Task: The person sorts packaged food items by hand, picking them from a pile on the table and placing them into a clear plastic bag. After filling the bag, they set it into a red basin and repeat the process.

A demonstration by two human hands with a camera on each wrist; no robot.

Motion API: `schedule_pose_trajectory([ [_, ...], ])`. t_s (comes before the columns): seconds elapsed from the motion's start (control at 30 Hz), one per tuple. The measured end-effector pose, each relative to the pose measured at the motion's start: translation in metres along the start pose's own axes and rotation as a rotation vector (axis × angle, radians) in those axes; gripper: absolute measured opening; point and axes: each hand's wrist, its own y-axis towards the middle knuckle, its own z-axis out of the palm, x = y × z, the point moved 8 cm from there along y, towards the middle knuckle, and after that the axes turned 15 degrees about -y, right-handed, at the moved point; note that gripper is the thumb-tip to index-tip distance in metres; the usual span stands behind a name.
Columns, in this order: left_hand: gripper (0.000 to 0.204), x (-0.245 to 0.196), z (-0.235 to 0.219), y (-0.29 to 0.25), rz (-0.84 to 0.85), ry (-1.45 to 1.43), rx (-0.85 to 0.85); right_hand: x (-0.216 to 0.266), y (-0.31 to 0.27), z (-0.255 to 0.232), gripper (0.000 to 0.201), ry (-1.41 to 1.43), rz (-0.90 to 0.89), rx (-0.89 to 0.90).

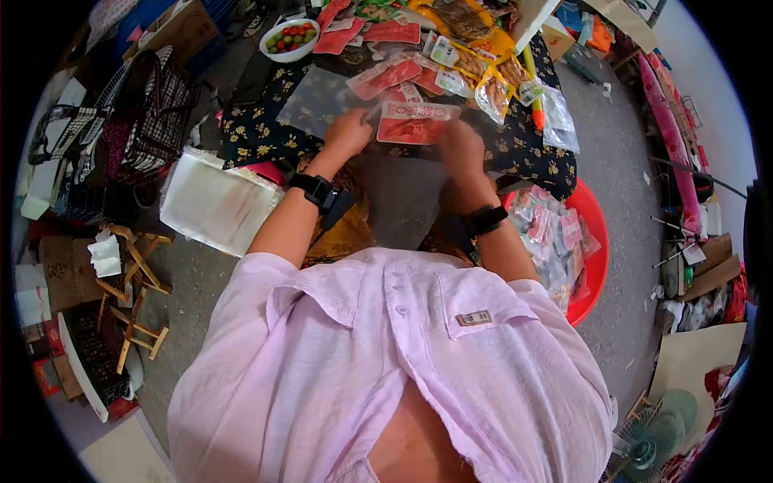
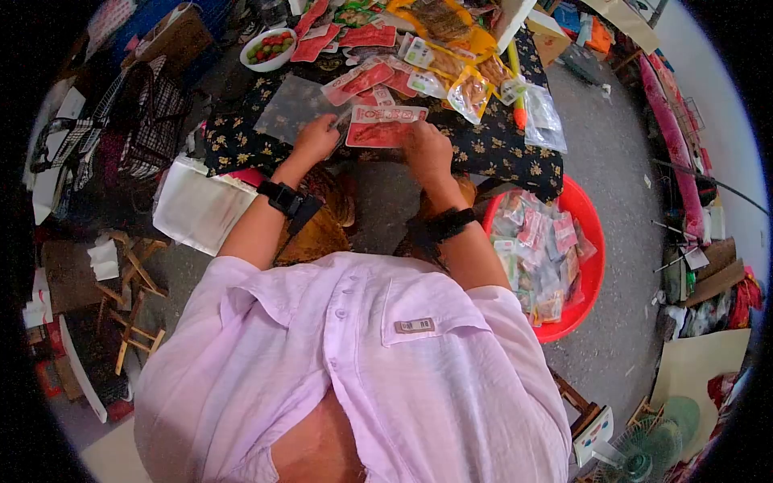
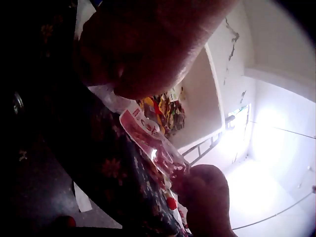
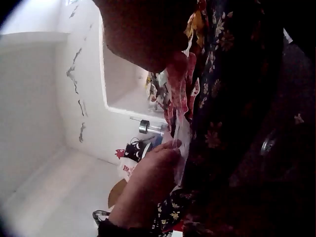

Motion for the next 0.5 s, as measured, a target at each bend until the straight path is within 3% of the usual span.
schedule_pose_trajectory([
  [0.2, 0.032, -0.007, -0.002, -0.003, -0.027, 0.057, -0.041, 0.005, -0.002, 0.027, 0.012, -0.011, 0.054, 0.146],
  [0.37, 0.029, -0.003, -0.002, -0.002, 0.08, 0.038, -0.107, 0.011, -0.01, 0.024, 0.011, -0.013, 0.062, 0.196],
  [0.5, 0.027, -0.023, -0.001, -0.013, 0.107, 0.013, -0.073, 0.013, 0.001, 0.021, 0.011, 0.043, 0.055, 0.088],
])
